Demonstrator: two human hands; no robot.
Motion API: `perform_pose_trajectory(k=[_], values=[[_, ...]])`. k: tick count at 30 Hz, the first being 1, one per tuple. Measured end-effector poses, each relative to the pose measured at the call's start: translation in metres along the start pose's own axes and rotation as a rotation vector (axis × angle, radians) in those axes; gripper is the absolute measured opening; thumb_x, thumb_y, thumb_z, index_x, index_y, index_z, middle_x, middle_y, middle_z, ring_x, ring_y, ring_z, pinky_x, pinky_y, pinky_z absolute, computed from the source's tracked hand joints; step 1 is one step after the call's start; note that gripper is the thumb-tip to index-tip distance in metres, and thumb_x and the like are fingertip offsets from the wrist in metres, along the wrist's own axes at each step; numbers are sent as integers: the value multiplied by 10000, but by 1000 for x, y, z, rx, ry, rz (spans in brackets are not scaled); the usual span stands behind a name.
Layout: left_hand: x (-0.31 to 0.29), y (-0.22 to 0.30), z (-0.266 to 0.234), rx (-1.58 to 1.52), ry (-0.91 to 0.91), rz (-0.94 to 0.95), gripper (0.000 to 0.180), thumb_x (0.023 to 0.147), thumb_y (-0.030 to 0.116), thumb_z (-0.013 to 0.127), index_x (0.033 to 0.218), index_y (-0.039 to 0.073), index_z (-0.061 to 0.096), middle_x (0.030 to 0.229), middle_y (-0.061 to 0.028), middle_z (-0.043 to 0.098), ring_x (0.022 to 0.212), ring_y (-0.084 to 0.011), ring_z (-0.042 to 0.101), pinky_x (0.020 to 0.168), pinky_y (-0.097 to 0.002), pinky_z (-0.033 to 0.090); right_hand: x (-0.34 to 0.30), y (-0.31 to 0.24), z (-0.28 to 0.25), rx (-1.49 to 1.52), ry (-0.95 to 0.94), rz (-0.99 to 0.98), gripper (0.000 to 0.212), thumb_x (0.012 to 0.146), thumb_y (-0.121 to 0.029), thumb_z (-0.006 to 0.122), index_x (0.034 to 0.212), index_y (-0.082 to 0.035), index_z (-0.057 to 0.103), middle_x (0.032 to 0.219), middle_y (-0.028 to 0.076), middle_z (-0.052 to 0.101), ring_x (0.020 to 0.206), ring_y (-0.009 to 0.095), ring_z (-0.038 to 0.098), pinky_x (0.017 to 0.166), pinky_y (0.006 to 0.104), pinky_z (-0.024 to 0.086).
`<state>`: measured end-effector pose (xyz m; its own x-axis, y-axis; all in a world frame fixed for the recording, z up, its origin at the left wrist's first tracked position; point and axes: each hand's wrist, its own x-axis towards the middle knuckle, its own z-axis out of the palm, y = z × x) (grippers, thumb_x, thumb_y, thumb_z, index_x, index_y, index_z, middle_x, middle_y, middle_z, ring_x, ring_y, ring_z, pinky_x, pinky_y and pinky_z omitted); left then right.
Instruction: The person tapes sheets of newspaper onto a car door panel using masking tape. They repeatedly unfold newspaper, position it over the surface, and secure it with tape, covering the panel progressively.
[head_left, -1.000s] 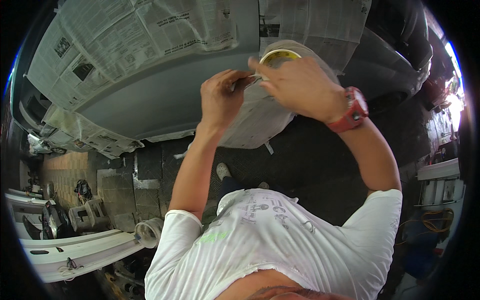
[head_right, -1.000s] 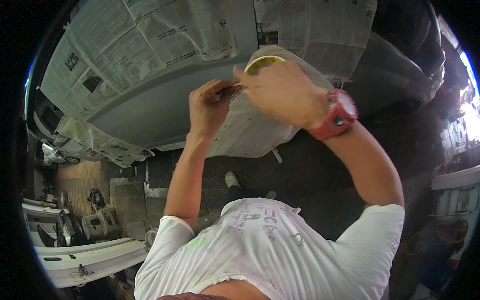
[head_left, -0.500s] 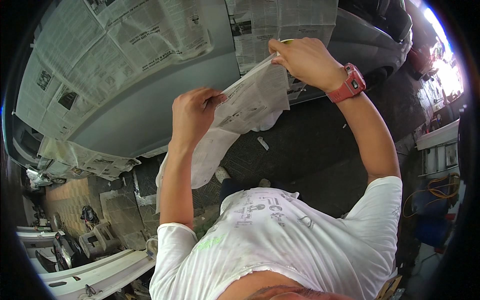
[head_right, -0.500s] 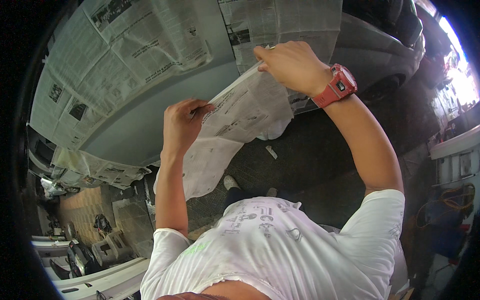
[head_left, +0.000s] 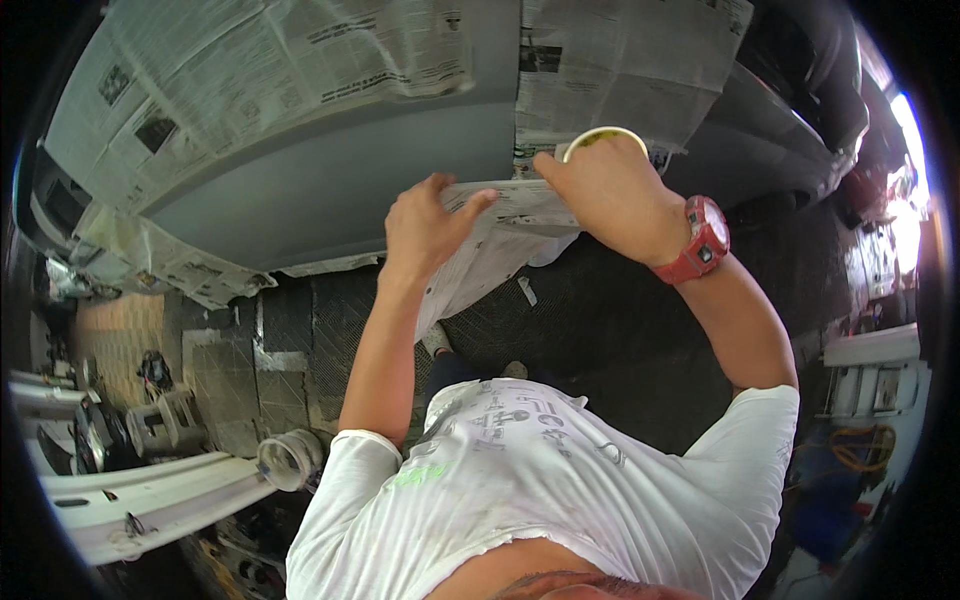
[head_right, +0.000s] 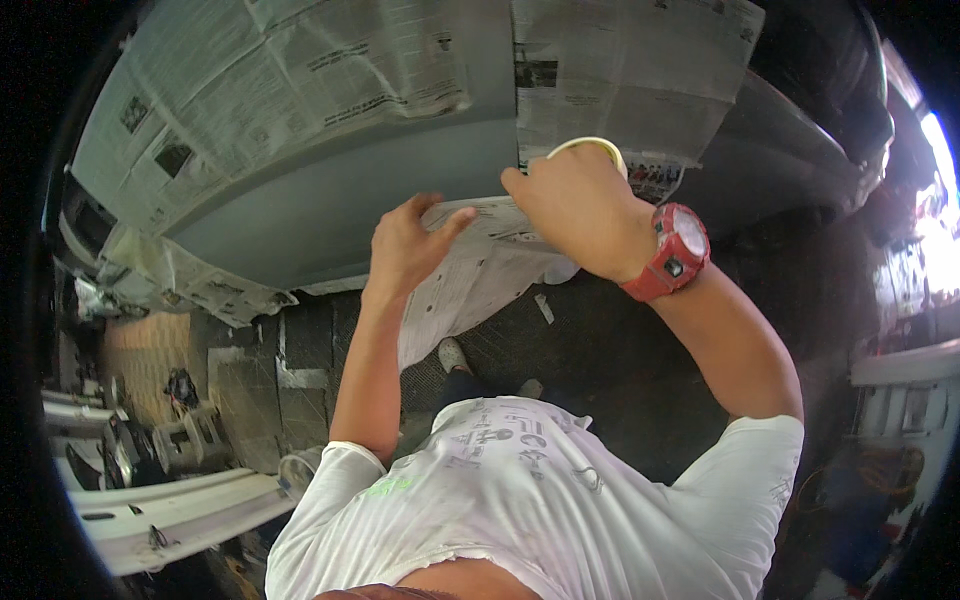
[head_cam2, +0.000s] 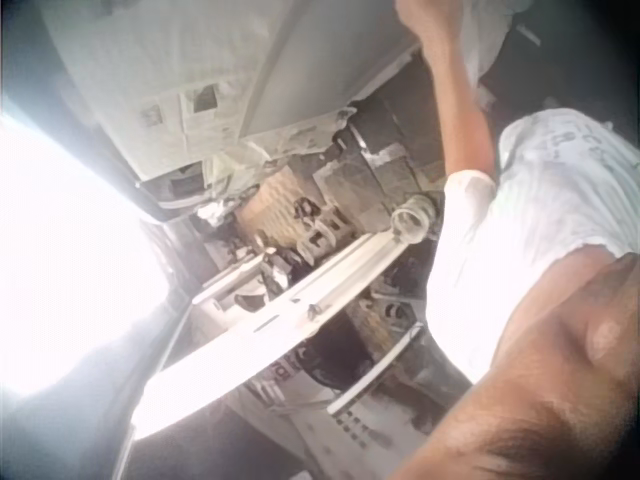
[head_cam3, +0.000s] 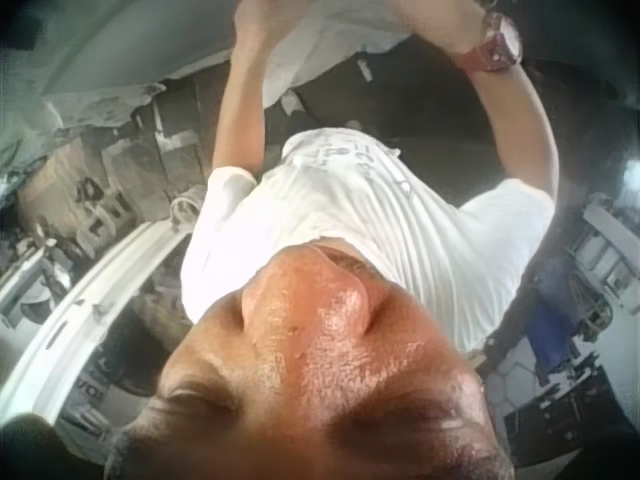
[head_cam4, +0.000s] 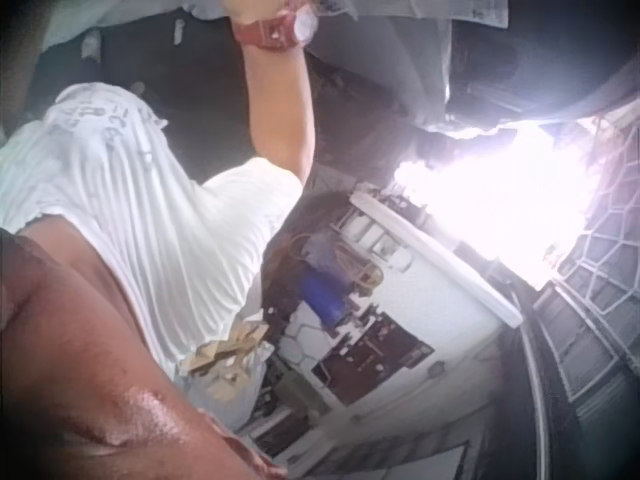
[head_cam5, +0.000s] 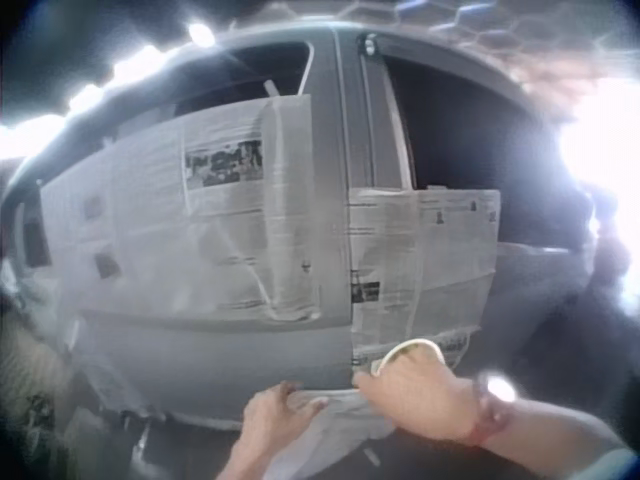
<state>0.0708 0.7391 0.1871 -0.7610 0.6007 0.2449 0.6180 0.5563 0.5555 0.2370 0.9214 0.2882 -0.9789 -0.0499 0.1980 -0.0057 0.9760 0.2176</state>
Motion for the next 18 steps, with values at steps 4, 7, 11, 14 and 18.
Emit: perform_pose_trajectory(k=[4, 7, 11, 14, 18], values=[[9, 5, 23, -2, 295, 279, 628, 890, 414, 920, 1324, -8, 753, 1240, -204, 778, 1158, -349, 762, 942, -413, 591, -3, 4, -7, -15, -11, 35, 179, 908, -116, 711, 1074, -51, 702, 807, 164, 758, 786, 378, 780, 697, 483, 606], [7, 48, 17, -591, 69, 446, 439, 892, 304, 927, 1235, 59, 806, 1118, -128, 804, 1035, -286, 780, 848, -398, 591, -8, 13, -11, -36, -50, 62, 212, 941, -119, 696, 1143, -56, 684, 792, 162, 753, 768, 365, 777, 676, 488, 601], [25, 50, 36, -504, 152, 408, 121, 895, 146, 861, 991, 74, 844, 880, -80, 781, 808, -305, 740, 739, -409, 563, -20, 35, 1, -2, -14, 202, 202, 1041, -196, 670, 1221, -108, 651, 759, 138, 743, 744, 353, 774, 660, 491, 596], [33, 44, 57, -318, 177, 549, 90, 899, 127, 827, 970, 72, 832, 884, -104, 772, 813, -351, 724, 752, -443, 568, -29, 45, 45, 87, 30, 356, 197, 1087, -259, 651, 1243, -140, 635, 756, 129, 746, 723, 360, 771, 644, 499, 589], [40, 41, 88, -278, 21, 517, 54, 913, 117, 793, 939, 71, 805, 887, -110, 762, 878, -368, 733, 798, -474, 571, -53, 50, 153, 627, 454, 645, 213, 1124, -246, 626, 1284, -107, 613, 800, 141, 753, 646, 288, 727, 588, 434, 555]])
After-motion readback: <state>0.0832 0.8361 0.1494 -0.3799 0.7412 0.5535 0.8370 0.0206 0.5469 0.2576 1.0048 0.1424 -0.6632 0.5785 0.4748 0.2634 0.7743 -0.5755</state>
